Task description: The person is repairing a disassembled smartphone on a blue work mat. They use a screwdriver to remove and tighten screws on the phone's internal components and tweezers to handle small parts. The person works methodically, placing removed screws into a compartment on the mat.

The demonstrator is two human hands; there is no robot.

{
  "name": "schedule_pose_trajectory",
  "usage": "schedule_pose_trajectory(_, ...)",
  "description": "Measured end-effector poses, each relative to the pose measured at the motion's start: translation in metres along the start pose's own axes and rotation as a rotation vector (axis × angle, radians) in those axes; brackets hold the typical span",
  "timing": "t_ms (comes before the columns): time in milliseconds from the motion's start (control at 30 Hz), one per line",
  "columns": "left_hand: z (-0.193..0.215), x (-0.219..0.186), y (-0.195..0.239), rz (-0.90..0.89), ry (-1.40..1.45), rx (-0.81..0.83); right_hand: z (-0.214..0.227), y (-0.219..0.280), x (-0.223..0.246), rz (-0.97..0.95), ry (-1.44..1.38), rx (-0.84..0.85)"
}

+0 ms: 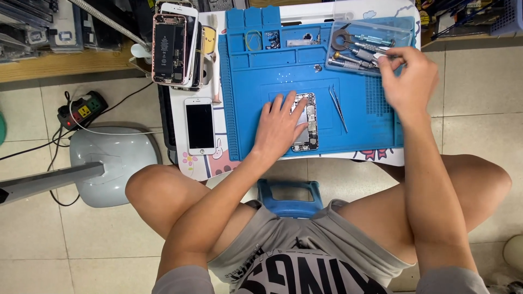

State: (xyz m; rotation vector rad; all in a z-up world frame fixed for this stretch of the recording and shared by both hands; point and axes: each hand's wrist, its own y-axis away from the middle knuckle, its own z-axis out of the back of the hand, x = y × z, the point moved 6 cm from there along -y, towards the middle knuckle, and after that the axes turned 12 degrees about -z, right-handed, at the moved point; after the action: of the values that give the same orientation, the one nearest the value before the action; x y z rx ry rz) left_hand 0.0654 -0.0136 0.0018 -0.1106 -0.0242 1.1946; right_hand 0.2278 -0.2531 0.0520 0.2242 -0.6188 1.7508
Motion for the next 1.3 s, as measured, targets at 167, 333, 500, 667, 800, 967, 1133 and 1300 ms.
schedule_pose_trajectory(167, 0.004, -0.003, 0.001, -0.014, 0.018, -0.033, -0.010, 0.023, 0.016, 0.072, 0.181, 0.143)
schedule_pose_trajectory(333, 0.011, 0.001, 0.004, 0.006, 0.057, -0.086, -0.013, 0.029, 0.025, 0.114, 0.196, 0.128)
schedule_pose_trajectory(500, 0.016, 0.004, 0.003, -0.018, 0.176, -0.081, -0.011, 0.023, 0.017, 0.089, 0.217, 0.066)
schedule_pose_trajectory(667, 0.016, 0.009, 0.002, -0.016, 0.175, -0.109, -0.015, 0.022, 0.010, 0.115, 0.270, 0.020)
schedule_pose_trajectory(800, 0.015, 0.010, 0.003, -0.004, 0.218, -0.125, -0.006, 0.029, 0.036, 0.117, 0.186, 0.041)
schedule_pose_trajectory(967, 0.027, 0.015, 0.013, 0.030, 0.253, -0.142, 0.005, 0.047, 0.091, 0.005, 0.270, 0.452)
schedule_pose_trajectory(1133, 0.023, 0.016, 0.025, 0.081, 0.250, -0.133, -0.021, 0.051, 0.074, -0.046, 0.345, 0.580)
schedule_pose_trajectory(1300, 0.013, 0.009, 0.027, 0.030, 0.229, -0.180, -0.030, 0.051, 0.065, -0.052, 0.336, 0.542)
